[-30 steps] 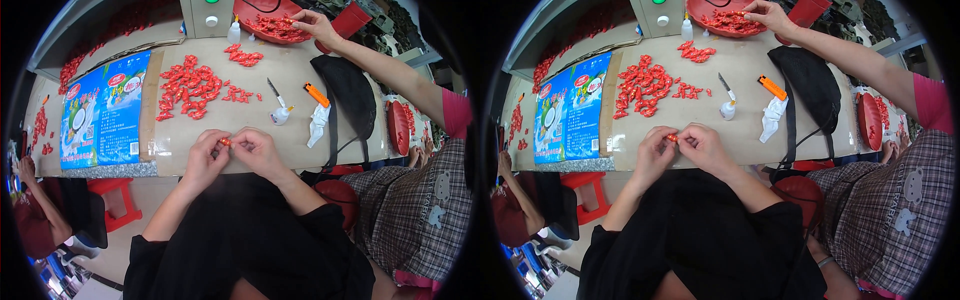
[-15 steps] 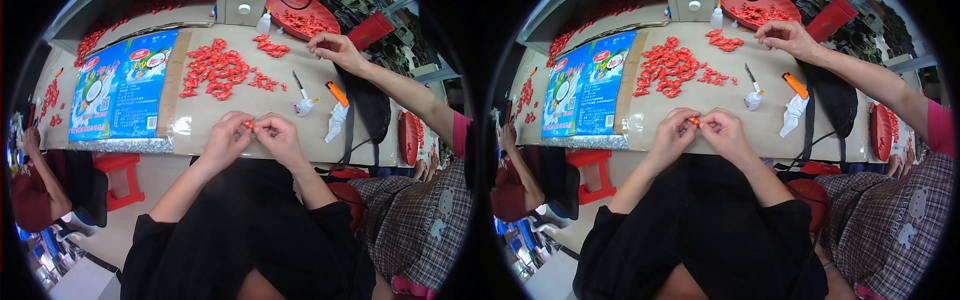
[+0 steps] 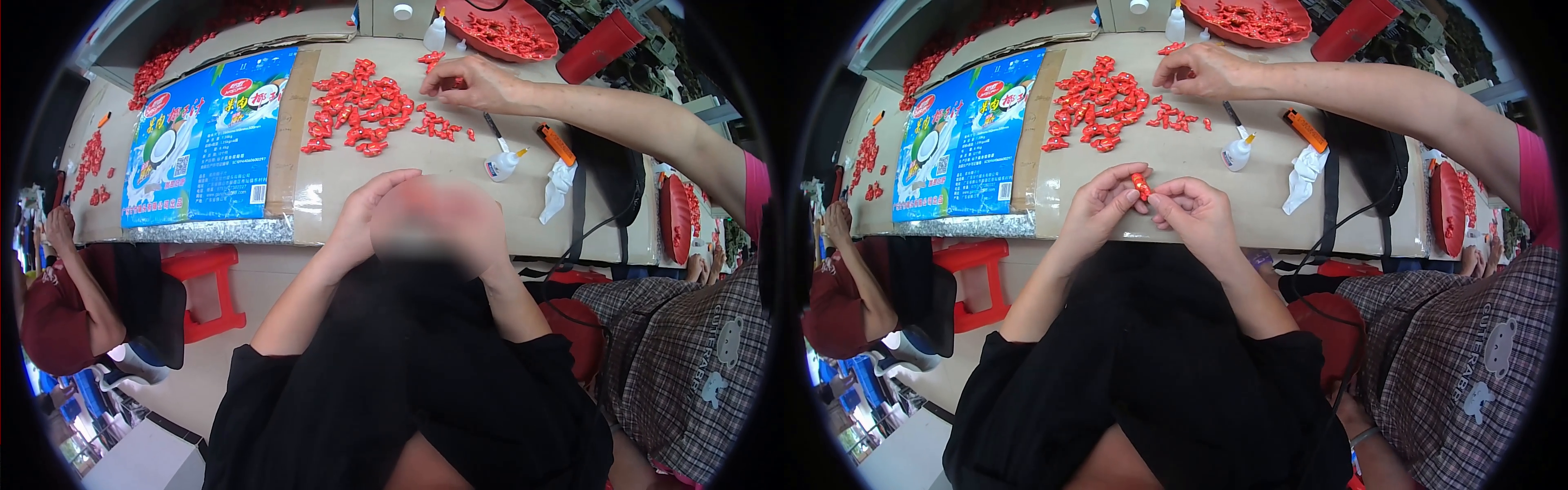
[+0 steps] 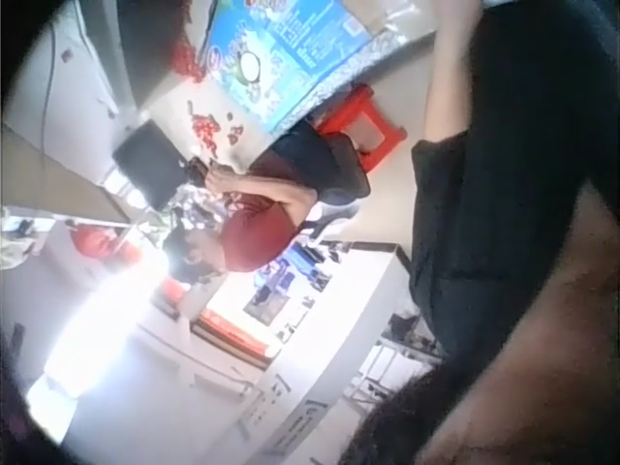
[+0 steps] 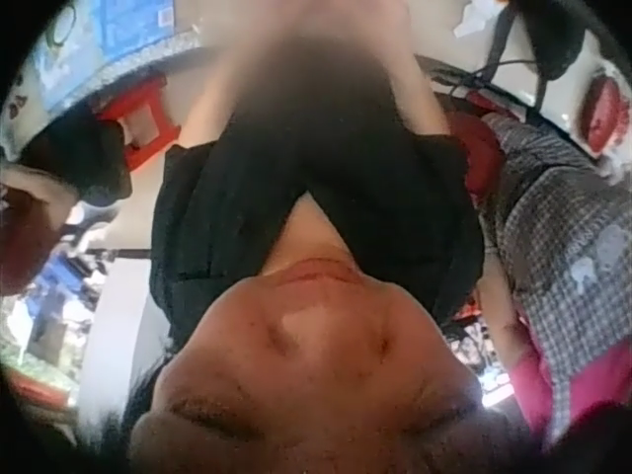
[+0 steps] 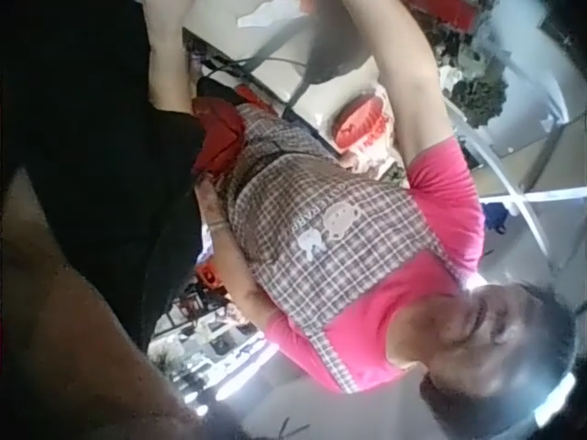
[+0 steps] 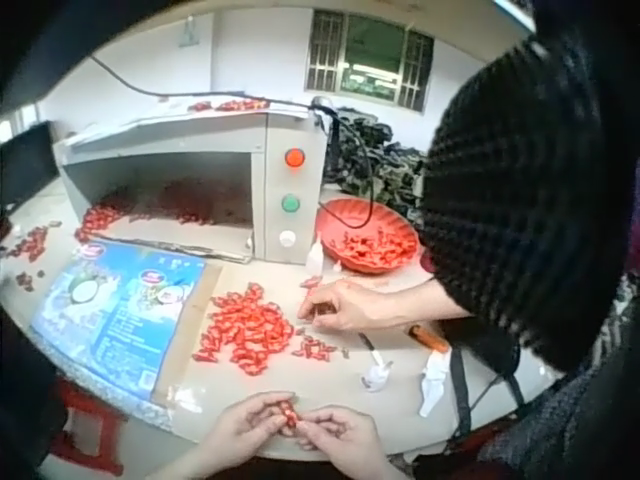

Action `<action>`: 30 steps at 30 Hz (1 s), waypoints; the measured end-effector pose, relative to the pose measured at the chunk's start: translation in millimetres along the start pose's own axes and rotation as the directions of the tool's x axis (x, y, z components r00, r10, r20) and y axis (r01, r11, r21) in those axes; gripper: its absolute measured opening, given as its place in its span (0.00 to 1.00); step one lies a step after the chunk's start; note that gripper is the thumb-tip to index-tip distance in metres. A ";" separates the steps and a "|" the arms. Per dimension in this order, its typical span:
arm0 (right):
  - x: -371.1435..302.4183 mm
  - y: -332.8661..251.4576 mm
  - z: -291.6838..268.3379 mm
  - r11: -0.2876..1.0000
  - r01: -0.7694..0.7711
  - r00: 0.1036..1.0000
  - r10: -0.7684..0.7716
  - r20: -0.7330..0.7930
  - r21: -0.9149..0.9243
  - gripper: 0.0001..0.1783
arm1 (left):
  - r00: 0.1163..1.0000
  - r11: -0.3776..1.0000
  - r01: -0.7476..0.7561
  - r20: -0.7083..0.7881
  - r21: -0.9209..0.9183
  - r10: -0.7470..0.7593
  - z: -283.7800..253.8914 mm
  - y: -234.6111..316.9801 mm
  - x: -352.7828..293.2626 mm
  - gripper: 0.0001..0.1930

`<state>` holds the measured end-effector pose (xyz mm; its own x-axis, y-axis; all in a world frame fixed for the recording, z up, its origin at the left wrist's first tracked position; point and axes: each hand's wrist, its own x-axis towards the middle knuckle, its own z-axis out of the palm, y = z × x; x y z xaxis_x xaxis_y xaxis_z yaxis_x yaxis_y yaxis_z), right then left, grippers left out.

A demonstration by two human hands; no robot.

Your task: The person assembles small plastic figurine components by applying glue from a bottle, pressing the pieces together by hand, and wiping excess glue with a cloth.

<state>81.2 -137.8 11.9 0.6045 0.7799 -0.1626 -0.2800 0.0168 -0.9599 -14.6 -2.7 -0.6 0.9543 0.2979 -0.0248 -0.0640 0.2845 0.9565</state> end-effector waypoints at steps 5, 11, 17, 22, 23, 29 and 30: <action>-2.6 -1.0 6.8 0.999 0.025 1.000 -0.025 -0.010 -0.041 0.06 | 1.000 0.992 0.022 0.011 -0.124 -0.021 2.3 3.3 0.1 0.20; -7.1 -4.8 8.4 0.998 0.016 1.000 -0.015 0.026 -0.054 0.06 | 1.000 0.995 0.016 -0.015 -0.100 -0.018 3.6 8.7 -1.6 0.19; -18.0 -25.7 -20.6 0.856 0.166 0.872 -0.360 -0.332 -0.490 0.07 | 0.998 0.996 -0.009 -0.057 -0.088 0.004 3.7 7.7 -3.4 0.19; -6.8 -46.1 -83.6 0.131 -0.284 0.519 -0.812 -0.267 -0.950 0.15 | 0.996 0.998 -0.070 -0.061 -0.001 0.070 5.2 8.4 -2.1 0.18; -6.2 -42.3 -85.5 0.130 -0.281 0.521 -0.812 -0.264 -0.951 0.15 | 0.995 0.997 -0.082 -0.057 0.011 0.083 5.3 8.1 -1.5 0.18; -19.7 -41.8 -70.3 0.042 -0.320 0.768 -0.573 -0.285 -0.947 0.09 | 0.989 0.993 -0.114 -0.086 0.044 0.117 6.5 7.8 -1.7 0.18; -27.0 -46.7 -62.6 0.044 -0.312 0.771 -0.572 -0.280 -0.949 0.09 | 0.988 0.991 -0.119 -0.092 0.058 0.124 6.4 8.1 -3.3 0.18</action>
<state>124.7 -198.8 46.8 0.8350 0.4169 0.3592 0.5070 -0.8365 -0.2080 -16.4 -7.2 9.1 0.9080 0.4135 0.0673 -0.1601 0.1941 0.9678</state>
